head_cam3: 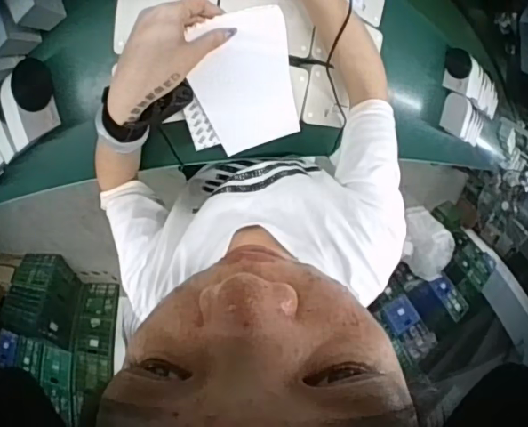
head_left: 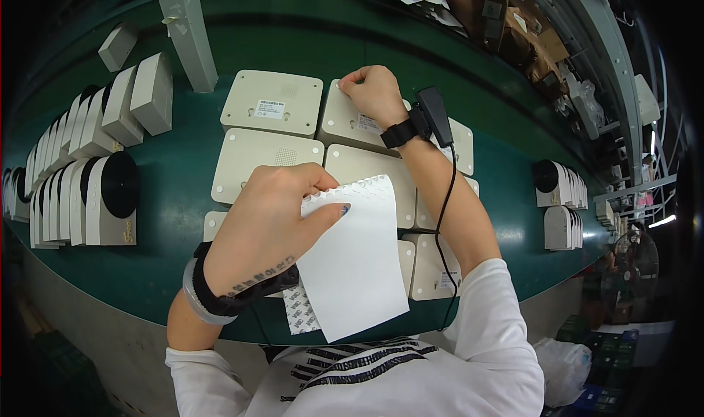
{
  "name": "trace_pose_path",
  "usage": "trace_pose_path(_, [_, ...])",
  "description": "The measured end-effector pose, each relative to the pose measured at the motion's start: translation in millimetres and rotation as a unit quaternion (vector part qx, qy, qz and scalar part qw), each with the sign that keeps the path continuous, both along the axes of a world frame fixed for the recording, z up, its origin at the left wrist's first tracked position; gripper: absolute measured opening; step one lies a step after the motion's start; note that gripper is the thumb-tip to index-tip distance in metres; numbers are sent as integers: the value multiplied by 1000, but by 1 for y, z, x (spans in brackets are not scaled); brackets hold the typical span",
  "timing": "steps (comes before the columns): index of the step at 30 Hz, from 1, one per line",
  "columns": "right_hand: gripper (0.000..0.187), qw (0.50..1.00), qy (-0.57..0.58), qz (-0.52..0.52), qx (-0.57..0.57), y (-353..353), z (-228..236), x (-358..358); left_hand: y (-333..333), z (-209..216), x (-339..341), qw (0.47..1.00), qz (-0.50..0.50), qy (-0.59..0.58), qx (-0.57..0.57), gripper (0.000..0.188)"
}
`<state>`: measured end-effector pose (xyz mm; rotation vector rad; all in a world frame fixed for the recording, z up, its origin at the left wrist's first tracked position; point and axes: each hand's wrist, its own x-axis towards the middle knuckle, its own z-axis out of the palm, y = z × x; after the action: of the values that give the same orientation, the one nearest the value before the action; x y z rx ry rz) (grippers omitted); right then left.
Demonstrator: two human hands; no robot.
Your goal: The person picks up a sheet of adhesive pads and applies them to the bottom of several electronic devices before stacking them on the workbench. They then retrieve a plastic bag and a paper manual.
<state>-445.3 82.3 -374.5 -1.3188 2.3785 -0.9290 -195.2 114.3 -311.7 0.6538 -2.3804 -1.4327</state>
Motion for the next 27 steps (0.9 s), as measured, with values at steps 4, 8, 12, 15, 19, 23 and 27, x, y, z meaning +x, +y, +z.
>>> trace_pose_path(4, [26,1000,13,0,-6,0,-5,-2,0,-1,0,1000,1,3,4,22])
trace_pose_path(8, [33,998,39,-22,-43,0,-6,0,2,0,-1,1000,4,8,-1,21])
trace_pose_path(12, [34,996,-57,49,-57,22,21,11,4,6,2,999,-7,24,-20,21])
trace_pose_path(15, [23,919,-321,229,-11,77,53,21,6,7,4,999,1,32,-21,21])
trace_pose_path(19, [15,913,-318,252,44,124,80,39,9,9,4,999,0,21,-31,22])
trace_pose_path(23, [10,945,-204,256,18,131,88,53,11,12,4,1000,4,15,-25,22])
trace_pose_path(27, [8,945,-178,273,2,131,92,59,9,10,6,999,10,29,-23,23])
